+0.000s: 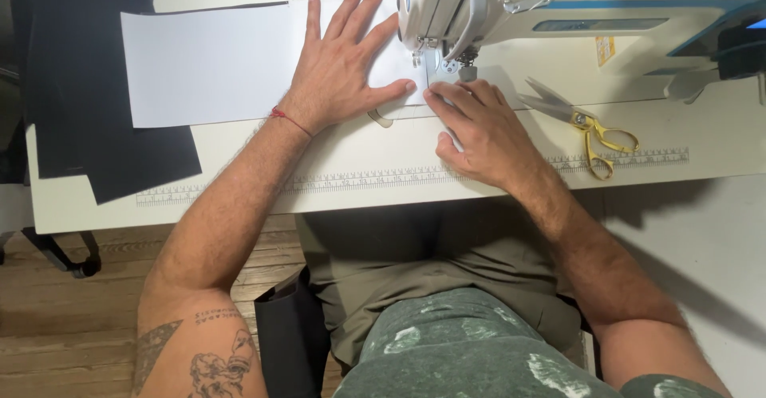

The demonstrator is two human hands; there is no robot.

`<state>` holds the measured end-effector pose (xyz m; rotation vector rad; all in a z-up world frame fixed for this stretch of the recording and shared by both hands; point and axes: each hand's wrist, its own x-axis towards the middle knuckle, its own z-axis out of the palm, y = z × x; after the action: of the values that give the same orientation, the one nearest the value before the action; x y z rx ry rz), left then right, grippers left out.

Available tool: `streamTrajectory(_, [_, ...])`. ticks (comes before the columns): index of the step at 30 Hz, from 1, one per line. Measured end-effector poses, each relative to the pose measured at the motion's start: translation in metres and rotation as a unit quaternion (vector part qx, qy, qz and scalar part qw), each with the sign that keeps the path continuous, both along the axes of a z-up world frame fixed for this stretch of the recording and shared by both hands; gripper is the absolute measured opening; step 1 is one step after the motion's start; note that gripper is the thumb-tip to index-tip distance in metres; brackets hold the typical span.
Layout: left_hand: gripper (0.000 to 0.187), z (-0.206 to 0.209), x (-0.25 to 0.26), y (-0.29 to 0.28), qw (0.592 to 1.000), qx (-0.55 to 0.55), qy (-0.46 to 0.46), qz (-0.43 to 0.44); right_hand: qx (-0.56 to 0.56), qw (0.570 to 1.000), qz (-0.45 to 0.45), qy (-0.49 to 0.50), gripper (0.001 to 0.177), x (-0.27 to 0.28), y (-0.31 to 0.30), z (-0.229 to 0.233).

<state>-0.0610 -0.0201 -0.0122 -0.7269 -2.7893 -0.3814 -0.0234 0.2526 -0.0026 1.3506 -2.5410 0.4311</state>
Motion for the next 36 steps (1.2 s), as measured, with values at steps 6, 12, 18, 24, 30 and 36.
streamTrajectory(6, [0.086,0.004,-0.005,-0.001,1.0,0.006,-0.026,0.001,0.025,0.999,-0.021,-0.011,0.054,-0.004,0.0,-0.003])
streamTrajectory(12, [0.087,0.005,-0.011,-0.001,0.999,0.006,-0.038,0.004,0.041,0.998,-0.044,-0.024,0.058,-0.008,-0.002,-0.005])
streamTrajectory(18, [0.066,0.001,-0.015,-0.003,0.999,0.02,-0.027,0.005,0.038,0.999,-0.035,0.0,0.058,-0.013,-0.004,-0.004])
streamTrajectory(24, [0.066,0.001,-0.02,-0.004,1.0,0.029,0.002,0.003,0.047,0.998,-0.045,0.006,0.059,-0.015,-0.005,-0.008])
streamTrajectory(30, [0.068,0.001,-0.025,-0.005,1.0,0.027,0.0,0.0,0.017,0.999,-0.045,0.001,0.056,-0.011,0.004,-0.005])
streamTrajectory(36, [0.069,0.006,-0.029,-0.006,0.999,0.005,-0.031,0.012,-0.131,0.989,-0.069,0.015,0.025,0.011,0.069,0.038])
